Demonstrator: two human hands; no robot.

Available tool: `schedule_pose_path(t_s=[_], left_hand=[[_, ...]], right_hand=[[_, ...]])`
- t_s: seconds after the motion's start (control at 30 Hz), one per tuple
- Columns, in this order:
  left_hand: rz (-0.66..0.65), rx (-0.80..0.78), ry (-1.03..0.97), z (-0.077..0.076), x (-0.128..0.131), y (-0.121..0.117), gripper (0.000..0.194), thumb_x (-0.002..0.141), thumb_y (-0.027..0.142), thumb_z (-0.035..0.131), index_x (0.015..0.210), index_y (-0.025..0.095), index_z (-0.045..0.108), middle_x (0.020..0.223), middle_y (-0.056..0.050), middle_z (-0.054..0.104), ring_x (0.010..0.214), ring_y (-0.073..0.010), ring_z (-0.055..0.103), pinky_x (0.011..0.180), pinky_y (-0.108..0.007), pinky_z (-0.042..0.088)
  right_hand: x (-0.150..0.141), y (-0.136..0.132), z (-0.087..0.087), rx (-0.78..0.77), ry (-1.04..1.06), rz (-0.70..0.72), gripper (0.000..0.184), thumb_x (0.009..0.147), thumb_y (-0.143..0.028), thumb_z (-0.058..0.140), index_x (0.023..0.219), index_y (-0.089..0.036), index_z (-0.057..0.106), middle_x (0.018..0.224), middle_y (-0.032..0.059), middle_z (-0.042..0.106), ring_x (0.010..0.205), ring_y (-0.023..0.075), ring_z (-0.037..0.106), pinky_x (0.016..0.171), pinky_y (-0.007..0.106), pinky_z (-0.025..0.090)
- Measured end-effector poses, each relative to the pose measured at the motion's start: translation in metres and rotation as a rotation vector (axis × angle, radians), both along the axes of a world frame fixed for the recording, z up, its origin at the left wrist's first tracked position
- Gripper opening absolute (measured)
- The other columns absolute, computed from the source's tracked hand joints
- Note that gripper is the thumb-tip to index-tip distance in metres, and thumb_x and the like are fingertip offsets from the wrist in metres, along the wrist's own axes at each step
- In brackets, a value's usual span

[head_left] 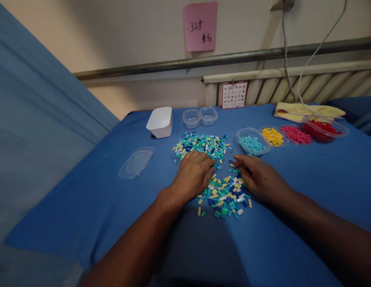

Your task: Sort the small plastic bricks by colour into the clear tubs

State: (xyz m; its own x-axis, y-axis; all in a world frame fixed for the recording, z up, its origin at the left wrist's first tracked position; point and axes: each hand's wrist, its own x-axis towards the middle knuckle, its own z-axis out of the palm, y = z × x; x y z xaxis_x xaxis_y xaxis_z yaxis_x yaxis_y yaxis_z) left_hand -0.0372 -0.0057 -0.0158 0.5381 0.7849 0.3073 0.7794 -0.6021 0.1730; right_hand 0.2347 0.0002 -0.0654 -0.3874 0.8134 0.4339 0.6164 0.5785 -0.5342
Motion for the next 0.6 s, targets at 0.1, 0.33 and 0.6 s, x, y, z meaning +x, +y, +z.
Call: schedule_pose_path(t_s=[0.1, 0.33, 0.6], left_hand=[[-0.001, -0.008, 0.065, 0.000, 0.006, 0.001, 0.023, 0.109, 0.032, 0.062, 0.119, 0.020, 0.078, 0.111, -0.010, 0.076, 0.112, -0.0305, 0.066, 0.106, -0.050, 0.048], [-0.029, -0.050, 0.124, 0.004, 0.012, 0.006, 0.025, 0.108, 0.025, 0.058, 0.115, 0.023, 0.082, 0.100, -0.008, 0.074, 0.104, -0.0282, 0.065, 0.099, -0.046, 0.048], [-0.058, -0.093, 0.172, 0.012, 0.017, 0.013, 0.020, 0.107, 0.035, 0.066, 0.112, 0.027, 0.083, 0.101, -0.008, 0.075, 0.106, -0.0303, 0.065, 0.096, -0.047, 0.046]], right_hand=[[0.002, -0.001, 0.002, -0.016, 0.004, -0.011, 0.047, 0.100, -0.018, 0.055, 0.145, -0.021, 0.067, 0.119, 0.0113, 0.082, 0.108, 0.0292, 0.078, 0.097, 0.045, 0.062], [0.003, -0.004, 0.014, -0.011, -0.108, 0.054, 0.026, 0.104, -0.024, 0.058, 0.118, -0.022, 0.080, 0.105, 0.0108, 0.081, 0.099, 0.0294, 0.075, 0.087, 0.044, 0.060], [0.004, 0.002, 0.016, -0.033, -0.188, 0.082, 0.024, 0.104, -0.025, 0.061, 0.110, -0.024, 0.084, 0.105, 0.0101, 0.083, 0.096, 0.0298, 0.076, 0.088, 0.044, 0.060]])
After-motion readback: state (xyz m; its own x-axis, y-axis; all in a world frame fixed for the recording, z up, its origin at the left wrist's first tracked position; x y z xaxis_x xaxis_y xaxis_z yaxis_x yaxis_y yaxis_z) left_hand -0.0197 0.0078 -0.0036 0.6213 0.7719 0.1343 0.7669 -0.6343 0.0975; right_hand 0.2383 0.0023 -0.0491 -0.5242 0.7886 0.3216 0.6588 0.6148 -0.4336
